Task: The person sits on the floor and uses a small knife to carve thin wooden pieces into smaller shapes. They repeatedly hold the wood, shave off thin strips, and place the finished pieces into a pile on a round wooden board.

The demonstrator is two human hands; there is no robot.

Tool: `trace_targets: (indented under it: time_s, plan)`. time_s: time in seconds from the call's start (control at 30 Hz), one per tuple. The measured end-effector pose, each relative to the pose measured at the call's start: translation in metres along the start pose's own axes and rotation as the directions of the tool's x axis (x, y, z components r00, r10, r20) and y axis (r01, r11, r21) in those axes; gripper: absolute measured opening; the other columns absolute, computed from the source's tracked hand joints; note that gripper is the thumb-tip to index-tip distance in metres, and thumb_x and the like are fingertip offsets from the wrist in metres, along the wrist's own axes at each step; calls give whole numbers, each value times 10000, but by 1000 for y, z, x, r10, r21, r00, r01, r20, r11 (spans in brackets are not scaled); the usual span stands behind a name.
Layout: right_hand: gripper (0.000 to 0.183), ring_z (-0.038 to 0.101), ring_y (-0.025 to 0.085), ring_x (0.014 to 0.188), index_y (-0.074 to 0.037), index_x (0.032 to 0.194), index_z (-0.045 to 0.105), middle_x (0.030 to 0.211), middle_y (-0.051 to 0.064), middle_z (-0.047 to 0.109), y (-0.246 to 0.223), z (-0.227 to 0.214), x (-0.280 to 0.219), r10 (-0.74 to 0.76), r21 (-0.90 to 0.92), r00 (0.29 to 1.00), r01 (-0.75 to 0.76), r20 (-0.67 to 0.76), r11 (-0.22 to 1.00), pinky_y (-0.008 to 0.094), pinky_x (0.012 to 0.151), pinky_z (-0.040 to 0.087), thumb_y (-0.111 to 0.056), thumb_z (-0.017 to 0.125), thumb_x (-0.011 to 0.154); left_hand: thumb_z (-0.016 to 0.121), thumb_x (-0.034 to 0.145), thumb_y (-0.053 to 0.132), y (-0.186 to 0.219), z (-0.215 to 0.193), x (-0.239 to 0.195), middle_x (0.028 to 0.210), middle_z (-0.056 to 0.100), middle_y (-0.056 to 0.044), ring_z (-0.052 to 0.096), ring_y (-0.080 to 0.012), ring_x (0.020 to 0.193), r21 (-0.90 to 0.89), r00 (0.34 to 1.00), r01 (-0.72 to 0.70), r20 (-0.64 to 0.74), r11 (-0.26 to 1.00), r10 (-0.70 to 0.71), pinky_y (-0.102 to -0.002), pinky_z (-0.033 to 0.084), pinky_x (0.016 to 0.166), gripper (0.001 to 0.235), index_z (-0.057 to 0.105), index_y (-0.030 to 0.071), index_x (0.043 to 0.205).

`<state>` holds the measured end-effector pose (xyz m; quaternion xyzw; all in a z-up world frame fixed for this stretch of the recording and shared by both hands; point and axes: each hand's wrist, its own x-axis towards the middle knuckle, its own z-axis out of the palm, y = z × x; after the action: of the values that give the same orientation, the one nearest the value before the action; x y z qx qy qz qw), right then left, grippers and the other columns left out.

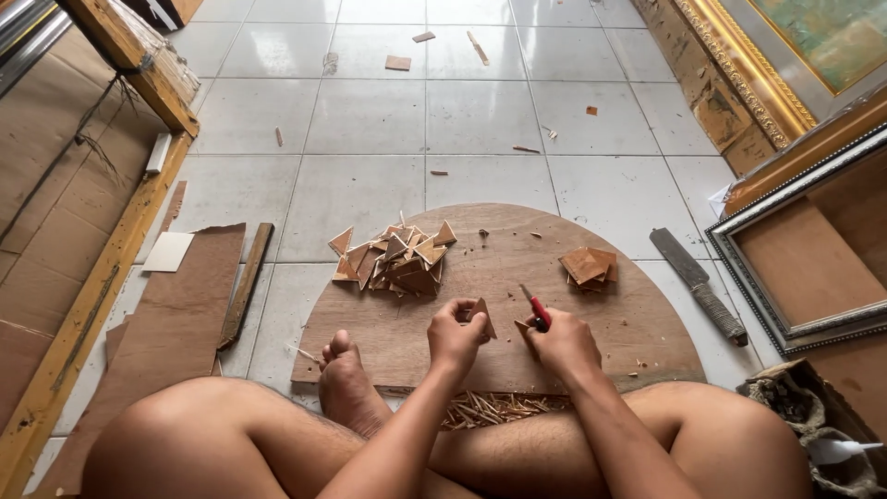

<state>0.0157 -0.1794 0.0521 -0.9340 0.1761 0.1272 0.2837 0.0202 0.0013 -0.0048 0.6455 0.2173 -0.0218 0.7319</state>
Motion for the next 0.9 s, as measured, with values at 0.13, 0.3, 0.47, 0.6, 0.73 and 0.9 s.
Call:
trace_targets:
  time_s: [0.13,0.3,0.47,0.6,0.73,0.9]
  plan:
    - [327,755,344,1299,-375,1272,842,1319,44,806,-3,4,8,-15,78,998,20,-66,997,529,1109,607,-336,773,954,846,799,-40,-45,8,43,1000,755,-218,811,-289,857,-226,998,48,44,973,-39,-457,759,781,534,717,-66,1316]
    - [432,643,204,649,-115,1305,833,1092,209,884,-30,-5,-15,-49,505,984,-45,173,862,364,547,654,-399,823,979,803,881,-48,-40,18,45,1002,693,-131,819,-307,882,-440,977,211,123,873,-174,-526,752,841,325,770,65,1184]
    - [326,527,114,547,-56,1172,833,980,214,876,-30,-4,-10,-81,639,978,-62,192,767,302,484,603,-296,858,954,813,977,73,-21,13,30,1015,765,-81,824,-259,941,-374,963,240,205,896,-172,-471,715,900,225,752,113,1189]
    - [229,579,174,426,-60,1057,843,962,205,882,-16,6,7,-83,647,991,-4,104,762,283,418,535,-243,904,935,945,970,285,-45,18,49,1109,809,-152,841,-279,991,-223,980,154,156,962,-121,-437,734,812,414,743,112,1289]
    - [162,725,202,797,-210,1061,909,898,66,825,-13,7,9,-138,420,990,118,18,900,338,791,588,-319,924,942,956,901,582,-16,10,23,925,740,-203,805,-300,663,3,983,176,-63,984,-175,-406,730,532,601,727,54,1073]
    - [116,777,194,908,-188,944,918,894,57,862,-17,16,1,-300,379,953,268,27,885,362,926,599,-188,973,842,736,1054,406,-42,18,39,540,638,-123,682,-233,396,26,968,245,55,969,-246,-399,628,347,425,760,46,829]
